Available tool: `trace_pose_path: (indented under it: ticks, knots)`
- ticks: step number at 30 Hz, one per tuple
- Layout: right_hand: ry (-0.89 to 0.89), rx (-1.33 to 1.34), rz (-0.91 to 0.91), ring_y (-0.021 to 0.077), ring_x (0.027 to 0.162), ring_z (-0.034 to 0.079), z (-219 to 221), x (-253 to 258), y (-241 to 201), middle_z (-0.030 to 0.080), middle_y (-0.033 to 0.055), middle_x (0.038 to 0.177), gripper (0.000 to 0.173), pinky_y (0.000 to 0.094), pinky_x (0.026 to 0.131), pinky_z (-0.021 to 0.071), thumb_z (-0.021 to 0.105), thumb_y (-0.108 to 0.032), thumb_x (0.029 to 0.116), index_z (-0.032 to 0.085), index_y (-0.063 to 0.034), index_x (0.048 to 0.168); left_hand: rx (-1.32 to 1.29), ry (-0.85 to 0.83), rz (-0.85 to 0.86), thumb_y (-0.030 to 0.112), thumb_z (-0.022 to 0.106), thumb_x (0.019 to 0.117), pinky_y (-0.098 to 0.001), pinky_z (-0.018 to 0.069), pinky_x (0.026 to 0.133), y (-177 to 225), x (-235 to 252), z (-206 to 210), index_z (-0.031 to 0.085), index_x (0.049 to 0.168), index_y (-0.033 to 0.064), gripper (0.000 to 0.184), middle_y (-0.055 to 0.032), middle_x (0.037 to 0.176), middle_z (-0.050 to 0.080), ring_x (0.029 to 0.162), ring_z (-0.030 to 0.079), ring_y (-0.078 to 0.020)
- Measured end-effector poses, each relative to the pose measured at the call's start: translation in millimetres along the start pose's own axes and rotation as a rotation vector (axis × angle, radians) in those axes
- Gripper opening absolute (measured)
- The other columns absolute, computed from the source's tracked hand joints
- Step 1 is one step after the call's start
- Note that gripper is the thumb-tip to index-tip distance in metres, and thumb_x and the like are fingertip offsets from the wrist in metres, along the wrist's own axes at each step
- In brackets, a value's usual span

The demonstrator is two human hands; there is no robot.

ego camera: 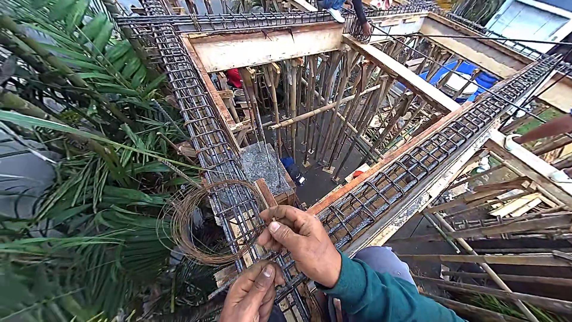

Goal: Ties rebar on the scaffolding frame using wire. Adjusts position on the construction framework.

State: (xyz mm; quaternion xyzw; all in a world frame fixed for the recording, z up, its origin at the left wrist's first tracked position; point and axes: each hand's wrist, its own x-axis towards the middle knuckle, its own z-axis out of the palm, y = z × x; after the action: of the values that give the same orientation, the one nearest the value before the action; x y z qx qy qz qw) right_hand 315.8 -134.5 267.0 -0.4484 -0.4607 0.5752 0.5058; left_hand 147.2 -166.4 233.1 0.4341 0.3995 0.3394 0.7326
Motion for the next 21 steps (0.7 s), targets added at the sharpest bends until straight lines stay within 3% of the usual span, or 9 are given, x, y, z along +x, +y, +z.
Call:
trace_pose_path:
  ticks: [3,7,10,13,17,18,19,21]
  knots:
    - [-0.047,-0.041,0.006,0.0103,0.082,0.071,1,-3,3,0.074,0.0081,0.095,0.029,0.0269,0.08,0.0601,0.047,-0.005,0.1061,0.06,0.0083,0.128,0.003,-0.01,-0.062,0.015,0.034,0.1081,-0.0141,0.0265,0.039,-2,2,2,0.065,0.091,0.0163,0.035,0.0149,0.053,0.035,0.041,0.029,0.0032]
    - [-0.021,-0.031,-0.069,0.0125,0.079,0.072,3,-5,8,0.074,0.0079,0.089,0.025,0.029,0.077,0.0623,0.047,-0.002,0.1049,0.068,0.008,0.113,-0.157,-0.056,-0.053,0.023,0.038,0.1081,-0.0131,0.0263,0.038,-18,6,4,0.064,0.087,0.019,0.033,0.0147,0.054,0.034,0.041,0.029,0.004]
    - [0.096,-0.012,-0.112,0.0144,0.074,0.072,-5,1,9,0.074,0.0099,0.084,0.023,0.0305,0.074,0.0627,0.049,-0.002,0.1043,0.07,0.006,0.107,-0.124,-0.019,-0.032,0.022,0.038,0.1082,-0.0137,0.0253,0.039,-25,6,7,0.064,0.087,0.0173,0.033,0.0139,0.055,0.033,0.042,0.028,0.0031]
    - [0.267,-0.139,-0.242,0.0151,0.073,0.072,-36,14,3,0.074,0.0069,0.087,0.022,0.0349,0.071,0.0641,0.051,-0.007,0.1053,0.069,0.0009,0.114,0.096,0.053,-0.044,0.021,0.038,0.1077,-0.0156,0.0257,0.04,-46,0,5,0.064,0.089,0.0159,0.032,0.0135,0.056,0.034,0.042,0.028,0.0018]
    - [0.336,-0.175,-0.205,0.0106,0.074,0.071,-86,31,-15,0.072,0.0,0.092,0.025,0.0316,0.071,0.0636,0.047,-0.016,0.1092,0.064,-0.0064,0.123,0.527,0.039,0.05,0.03,0.042,0.1092,-0.0181,0.0438,0.055,-70,-16,-2,0.07,0.096,0.0111,0.036,0.0087,0.073,0.057,0.059,0.049,0.0024]
    - [0.323,-0.149,-0.182,0.0112,0.074,0.071,-92,35,-17,0.072,0.0,0.091,0.024,0.0319,0.072,0.0638,0.046,-0.016,0.1092,0.065,-0.0067,0.122,0.577,0.037,0.029,0.031,0.04,0.1096,-0.0205,0.0467,0.054,-69,-17,-4,0.07,0.097,0.0114,0.038,0.0068,0.075,0.058,0.059,0.052,0.0002]
    - [0.324,-0.127,-0.193,0.0136,0.074,0.072,-94,40,-18,0.073,0.0018,0.089,0.022,0.034,0.073,0.0646,0.047,-0.013,0.1083,0.065,-0.0044,0.118,0.618,0.041,-0.009,0.031,0.039,0.1098,-0.0247,0.0494,0.056,-67,-15,-9,0.069,0.098,0.0104,0.039,0.004,0.077,0.06,0.062,0.055,-0.0033]
    - [0.3,-0.225,-0.296,0.0143,0.081,0.073,-96,43,-19,0.075,0.0025,0.093,0.02,0.0352,0.079,0.0646,0.05,-0.009,0.1066,0.066,-0.0025,0.115,0.692,0.036,-0.111,0.032,0.035,0.111,-0.0378,0.052,0.071,-65,-8,-23,0.069,0.104,0.0055,0.044,-0.0045,0.085,0.063,0.076,0.06,-0.0144]
